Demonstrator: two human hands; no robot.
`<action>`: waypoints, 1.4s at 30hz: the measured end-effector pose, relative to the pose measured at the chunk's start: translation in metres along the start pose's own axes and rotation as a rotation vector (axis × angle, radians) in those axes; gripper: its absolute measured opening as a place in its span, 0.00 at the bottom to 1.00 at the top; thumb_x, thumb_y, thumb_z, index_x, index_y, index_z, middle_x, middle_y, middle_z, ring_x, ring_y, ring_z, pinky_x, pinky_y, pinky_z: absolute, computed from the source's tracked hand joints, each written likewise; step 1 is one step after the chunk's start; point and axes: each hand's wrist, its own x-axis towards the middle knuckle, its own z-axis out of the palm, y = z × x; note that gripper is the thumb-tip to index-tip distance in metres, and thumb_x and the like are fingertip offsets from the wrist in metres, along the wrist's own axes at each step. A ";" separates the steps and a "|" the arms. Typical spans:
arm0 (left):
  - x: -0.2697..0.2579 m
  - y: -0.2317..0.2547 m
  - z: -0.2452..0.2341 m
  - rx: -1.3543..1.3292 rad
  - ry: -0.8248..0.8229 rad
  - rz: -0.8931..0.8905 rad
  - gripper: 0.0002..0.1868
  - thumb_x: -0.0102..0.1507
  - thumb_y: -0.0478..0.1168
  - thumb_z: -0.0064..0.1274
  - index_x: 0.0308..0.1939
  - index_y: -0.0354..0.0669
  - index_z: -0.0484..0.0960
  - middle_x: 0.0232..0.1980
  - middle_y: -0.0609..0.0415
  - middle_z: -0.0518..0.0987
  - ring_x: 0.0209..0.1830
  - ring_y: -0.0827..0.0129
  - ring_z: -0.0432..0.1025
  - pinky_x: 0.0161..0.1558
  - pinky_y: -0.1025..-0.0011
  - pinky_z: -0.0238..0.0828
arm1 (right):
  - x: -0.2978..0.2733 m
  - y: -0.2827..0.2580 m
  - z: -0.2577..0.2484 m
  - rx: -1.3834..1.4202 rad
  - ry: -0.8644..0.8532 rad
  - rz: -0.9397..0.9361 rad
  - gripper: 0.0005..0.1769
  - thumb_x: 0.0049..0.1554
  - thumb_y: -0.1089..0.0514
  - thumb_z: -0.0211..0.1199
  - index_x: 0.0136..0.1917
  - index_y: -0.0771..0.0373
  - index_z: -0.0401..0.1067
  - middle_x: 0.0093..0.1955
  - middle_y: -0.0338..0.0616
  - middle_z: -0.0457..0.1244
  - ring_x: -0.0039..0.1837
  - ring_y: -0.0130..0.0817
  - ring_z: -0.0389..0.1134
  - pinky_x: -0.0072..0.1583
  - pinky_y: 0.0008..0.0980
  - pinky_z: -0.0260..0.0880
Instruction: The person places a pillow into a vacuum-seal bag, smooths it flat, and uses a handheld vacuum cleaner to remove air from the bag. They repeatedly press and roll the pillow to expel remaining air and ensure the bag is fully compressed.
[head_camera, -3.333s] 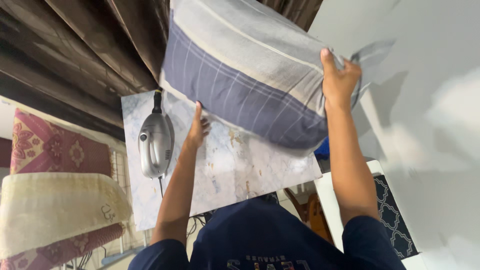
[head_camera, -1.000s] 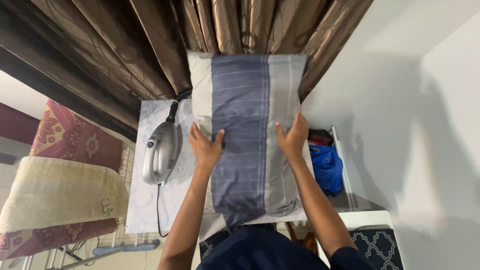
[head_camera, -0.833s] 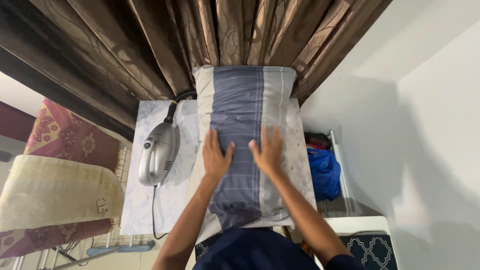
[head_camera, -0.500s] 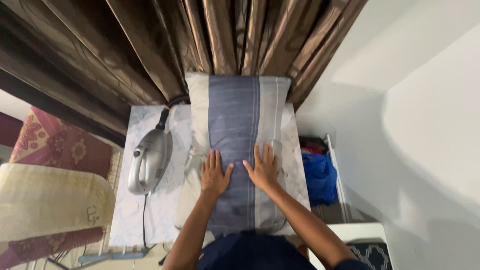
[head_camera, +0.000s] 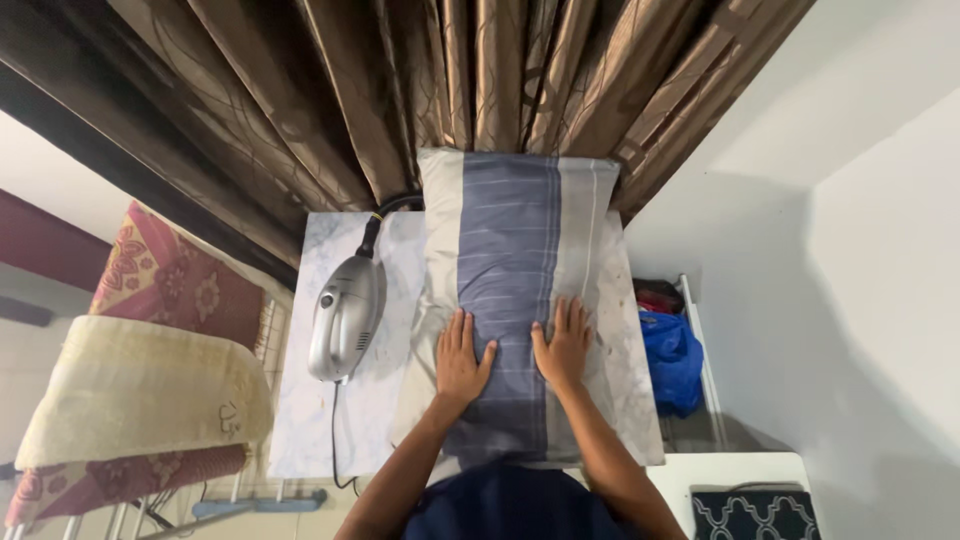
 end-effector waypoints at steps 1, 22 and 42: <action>0.000 -0.004 -0.001 0.022 -0.031 0.021 0.41 0.67 0.57 0.51 0.74 0.31 0.62 0.78 0.35 0.60 0.80 0.45 0.53 0.75 0.48 0.48 | -0.007 0.001 0.001 0.015 0.035 -0.043 0.43 0.62 0.36 0.52 0.81 0.61 0.51 0.84 0.63 0.43 0.84 0.63 0.41 0.78 0.64 0.41; 0.071 0.048 -0.013 0.152 0.039 0.122 0.40 0.67 0.54 0.49 0.74 0.28 0.61 0.79 0.36 0.59 0.80 0.45 0.51 0.74 0.45 0.45 | 0.055 -0.055 -0.049 -0.015 -0.097 -0.302 0.51 0.60 0.37 0.61 0.82 0.65 0.43 0.82 0.74 0.38 0.82 0.70 0.38 0.76 0.65 0.39; 0.047 0.019 0.012 -0.038 0.006 0.002 0.35 0.68 0.52 0.51 0.72 0.32 0.67 0.79 0.40 0.61 0.81 0.48 0.53 0.76 0.49 0.48 | 0.037 0.015 -0.021 0.171 -0.002 -0.274 0.36 0.63 0.45 0.60 0.76 0.67 0.60 0.82 0.63 0.49 0.82 0.61 0.47 0.77 0.56 0.48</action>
